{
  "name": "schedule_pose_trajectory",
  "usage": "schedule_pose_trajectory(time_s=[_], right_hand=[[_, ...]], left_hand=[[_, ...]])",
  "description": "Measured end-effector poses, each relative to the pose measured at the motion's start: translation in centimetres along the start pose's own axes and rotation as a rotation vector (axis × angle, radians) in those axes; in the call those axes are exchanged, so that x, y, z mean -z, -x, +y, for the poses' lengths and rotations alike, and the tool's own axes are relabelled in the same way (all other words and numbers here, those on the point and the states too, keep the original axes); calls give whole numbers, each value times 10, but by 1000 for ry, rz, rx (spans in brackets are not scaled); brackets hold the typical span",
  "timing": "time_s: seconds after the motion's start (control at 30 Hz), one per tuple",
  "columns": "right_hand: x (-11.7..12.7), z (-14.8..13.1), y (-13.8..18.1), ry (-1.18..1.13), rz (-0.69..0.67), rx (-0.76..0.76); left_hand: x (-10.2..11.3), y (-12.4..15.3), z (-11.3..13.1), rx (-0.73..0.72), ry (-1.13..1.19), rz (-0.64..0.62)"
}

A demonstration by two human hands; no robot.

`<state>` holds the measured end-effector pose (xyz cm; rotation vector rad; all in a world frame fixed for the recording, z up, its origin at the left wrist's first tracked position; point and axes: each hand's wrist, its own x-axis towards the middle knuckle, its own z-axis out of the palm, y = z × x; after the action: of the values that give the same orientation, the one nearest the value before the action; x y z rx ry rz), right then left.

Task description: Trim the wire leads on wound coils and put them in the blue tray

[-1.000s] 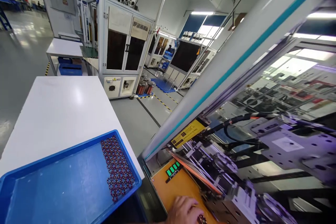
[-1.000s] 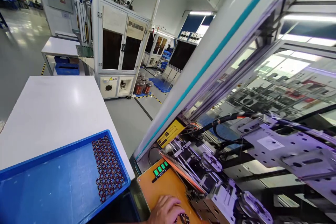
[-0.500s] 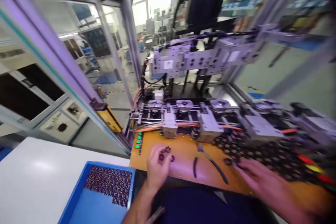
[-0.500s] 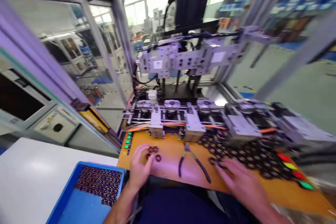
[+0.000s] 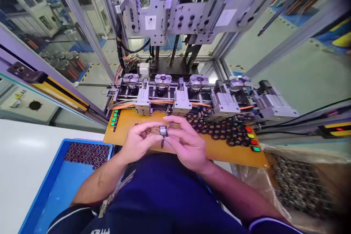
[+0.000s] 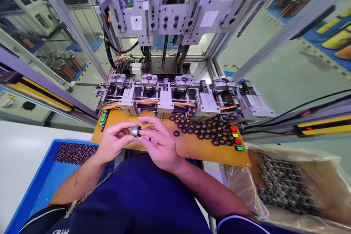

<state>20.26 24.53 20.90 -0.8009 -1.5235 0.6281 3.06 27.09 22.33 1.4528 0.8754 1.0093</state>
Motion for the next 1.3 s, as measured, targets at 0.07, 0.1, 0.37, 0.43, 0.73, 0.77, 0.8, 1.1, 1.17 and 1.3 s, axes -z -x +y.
schedule_pose_trajectory(time_s=[0.07,0.1,0.37,0.43,0.73,0.77,0.8,1.1,1.17,1.3], right_hand=[[2,2,0,-58,-26,-51],[3,2,-1,-81,-43,-78],[-3,11,-13,-179,-213,-218],[-5,14,-18,-201,-268,-269],[-25,72,-153,290,-583,155],[-36,86,-175,331,-598,198],[-47,101,-194,357,-610,216],[-89,189,-237,521,-747,266],[-83,190,-235,540,-772,263],[-81,189,-236,586,-797,246]], left_hand=[[0,3,-2,-66,-76,51],[1,4,-4,-102,-115,74],[1,6,-18,-74,-58,199],[6,9,-24,-79,-108,226],[54,37,-113,-132,-624,636],[57,38,-126,-127,-646,666],[60,38,-137,-122,-663,686],[68,39,-169,-64,-699,680],[68,38,-169,-52,-700,662],[69,37,-170,-41,-711,623]])
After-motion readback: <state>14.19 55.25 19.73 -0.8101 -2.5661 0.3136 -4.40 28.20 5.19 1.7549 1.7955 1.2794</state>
